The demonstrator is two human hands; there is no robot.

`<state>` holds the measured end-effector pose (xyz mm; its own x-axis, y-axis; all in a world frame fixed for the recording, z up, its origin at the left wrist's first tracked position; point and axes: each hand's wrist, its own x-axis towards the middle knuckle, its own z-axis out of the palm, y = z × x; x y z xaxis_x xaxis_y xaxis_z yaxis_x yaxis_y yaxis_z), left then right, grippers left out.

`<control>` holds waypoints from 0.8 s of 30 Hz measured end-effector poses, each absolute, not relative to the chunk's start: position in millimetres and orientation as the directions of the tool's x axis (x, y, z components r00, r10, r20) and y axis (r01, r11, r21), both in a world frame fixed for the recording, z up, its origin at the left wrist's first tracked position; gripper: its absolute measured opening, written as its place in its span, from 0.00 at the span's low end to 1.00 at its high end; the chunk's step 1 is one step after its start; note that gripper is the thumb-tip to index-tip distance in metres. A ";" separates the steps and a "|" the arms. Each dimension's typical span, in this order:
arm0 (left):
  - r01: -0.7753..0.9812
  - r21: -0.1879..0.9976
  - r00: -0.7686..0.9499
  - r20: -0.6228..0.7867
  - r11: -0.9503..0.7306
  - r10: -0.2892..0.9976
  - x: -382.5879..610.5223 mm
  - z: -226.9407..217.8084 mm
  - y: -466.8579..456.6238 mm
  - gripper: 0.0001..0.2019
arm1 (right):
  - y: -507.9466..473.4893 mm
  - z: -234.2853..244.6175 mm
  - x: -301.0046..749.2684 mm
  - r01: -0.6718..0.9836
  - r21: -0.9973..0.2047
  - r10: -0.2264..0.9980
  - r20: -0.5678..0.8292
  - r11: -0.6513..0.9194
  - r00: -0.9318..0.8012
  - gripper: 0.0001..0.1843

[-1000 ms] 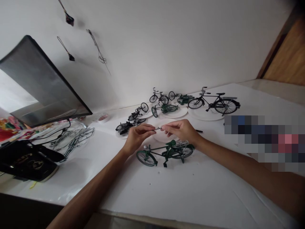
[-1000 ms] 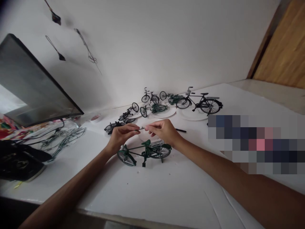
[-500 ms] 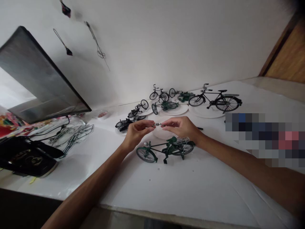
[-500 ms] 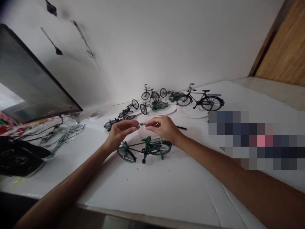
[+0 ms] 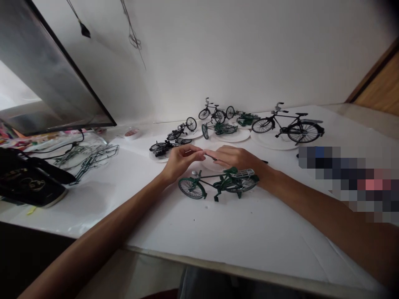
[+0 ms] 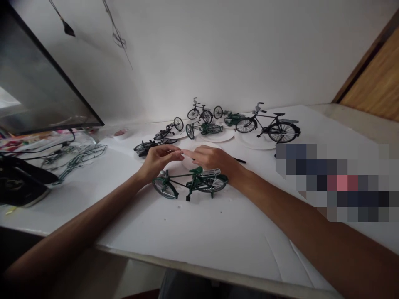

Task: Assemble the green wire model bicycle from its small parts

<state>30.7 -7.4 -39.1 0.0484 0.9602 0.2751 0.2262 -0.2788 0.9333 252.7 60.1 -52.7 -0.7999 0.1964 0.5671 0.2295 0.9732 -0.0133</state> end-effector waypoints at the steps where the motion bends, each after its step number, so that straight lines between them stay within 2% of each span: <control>1: 0.237 0.930 0.048 0.276 -0.279 0.960 30.7 -39.8 -7.0 0.15 | 58.4 -50.9 253.1 0.240 0.025 0.186 0.554 0.971 -0.811 0.22; 5: 0.276 0.923 0.065 0.262 -0.269 0.963 31.4 -42.5 -6.4 0.17 | 48.2 -40.0 254.7 0.241 0.082 0.167 0.512 0.967 -0.843 0.20; 10: 0.285 0.915 0.106 0.266 -0.285 0.958 30.0 -46.6 -4.8 0.18 | 49.5 -38.6 256.8 0.228 0.034 0.175 0.531 0.973 -0.829 0.14; 13: 0.341 0.884 0.123 0.295 -0.320 0.947 24.5 -44.6 -4.4 0.18 | 61.1 -44.8 263.5 0.276 0.000 0.225 0.581 0.961 -0.782 0.13; 16: 0.438 0.815 0.143 0.353 -0.379 0.925 14.4 -36.0 -8.3 0.14 | 71.1 -46.3 274.4 0.387 -0.062 0.321 0.686 0.920 -0.653 0.15; 21: 0.643 0.538 0.247 0.527 -0.544 0.813 -3.4 -15.8 -22.8 0.11 | 69.1 -31.0 290.3 0.488 -0.122 0.365 0.820 0.864 -0.440 0.13; 22: 0.648 0.516 0.245 0.555 -0.561 0.795 -5.8 -12.7 -26.3 0.11 | 66.0 -26.4 292.2 0.514 -0.169 0.395 0.841 0.841 -0.370 0.12; 24: 0.646 0.491 0.238 0.598 -0.584 0.765 -8.8 -7.7 -33.8 0.11 | 57.3 -16.0 294.8 0.536 -0.336 0.504 0.839 0.775 -0.204 0.09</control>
